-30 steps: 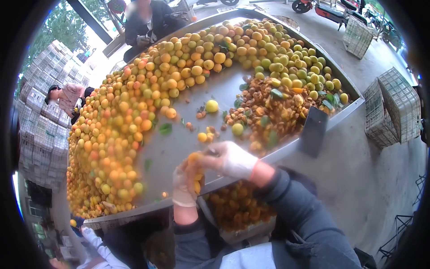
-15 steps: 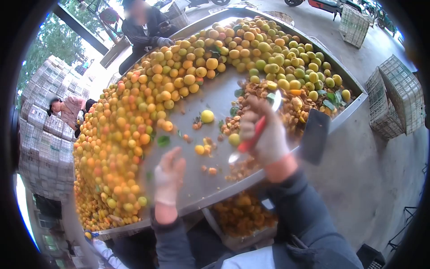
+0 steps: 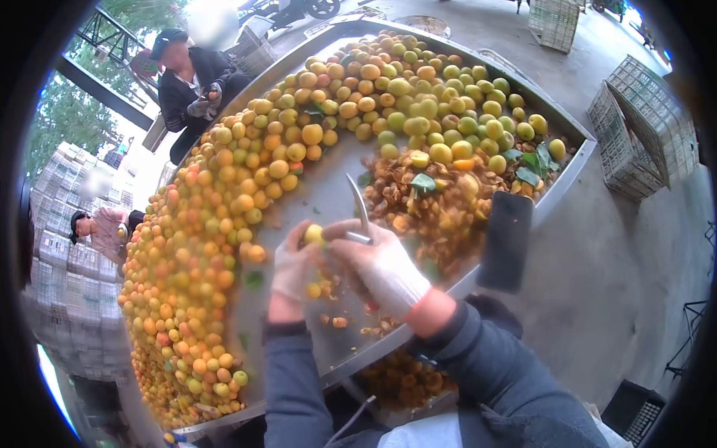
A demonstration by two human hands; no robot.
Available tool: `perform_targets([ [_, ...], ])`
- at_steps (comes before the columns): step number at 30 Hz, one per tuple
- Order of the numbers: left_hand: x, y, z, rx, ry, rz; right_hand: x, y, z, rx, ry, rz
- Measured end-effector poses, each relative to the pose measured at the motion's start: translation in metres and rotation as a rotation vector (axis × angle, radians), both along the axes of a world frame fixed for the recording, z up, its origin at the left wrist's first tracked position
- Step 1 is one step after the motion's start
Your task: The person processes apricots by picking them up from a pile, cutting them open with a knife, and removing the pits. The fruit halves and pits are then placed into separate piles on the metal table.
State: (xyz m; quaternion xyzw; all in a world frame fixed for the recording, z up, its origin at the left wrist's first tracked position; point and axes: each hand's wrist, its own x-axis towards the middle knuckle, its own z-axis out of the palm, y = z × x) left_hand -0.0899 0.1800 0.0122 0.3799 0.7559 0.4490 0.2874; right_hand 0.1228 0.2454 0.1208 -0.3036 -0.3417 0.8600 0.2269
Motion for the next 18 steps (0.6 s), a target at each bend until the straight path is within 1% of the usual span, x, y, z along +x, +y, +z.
perform_targets([
  [1,0.002,-0.014,0.009,0.193,-0.56,0.054,-0.002,-0.001,0.004,0.097,-0.069,0.053],
  [2,0.007,-0.029,0.021,0.194,-0.548,0.069,-0.006,-0.001,0.0,0.145,-0.066,0.057],
  [3,0.017,-0.044,0.033,0.379,-0.819,0.024,-0.008,-0.002,-0.002,0.142,-0.054,0.074],
  [4,0.025,-0.057,0.04,0.57,-1.087,-0.024,-0.01,-0.005,-0.003,0.204,-0.079,0.106],
  [5,0.029,-0.068,0.041,0.577,-1.073,-0.007,-0.013,-0.008,-0.003,0.269,-0.104,0.137],
  [7,0.035,-0.085,0.042,0.688,-1.121,0.053,-0.02,-0.015,-0.003,0.277,-0.104,0.181],
  [9,0.037,-0.102,0.032,0.713,-1.117,0.08,-0.023,-0.024,-0.007,0.442,-0.215,0.321],
  [12,0.039,-0.121,0.027,0.729,-1.04,0.114,-0.028,-0.037,-0.011,0.459,-0.209,0.41],
  [13,0.039,-0.124,0.025,0.759,-1.16,0.104,-0.027,-0.039,-0.012,0.487,-0.214,0.444],
  [14,0.039,-0.127,0.024,0.789,-1.282,0.092,-0.027,-0.038,-0.012,0.49,-0.203,0.351],
  [15,0.039,-0.129,0.025,0.793,-1.29,0.095,-0.025,-0.034,-0.01,0.493,-0.195,0.256],
  [17,0.036,-0.134,0.032,0.659,-1.195,0.317,-0.018,-0.013,-0.002,0.435,-0.143,0.025],
  [18,0.033,-0.136,0.028,0.653,-1.209,0.313,-0.012,-0.002,0.002,0.344,-0.088,-0.081],
])
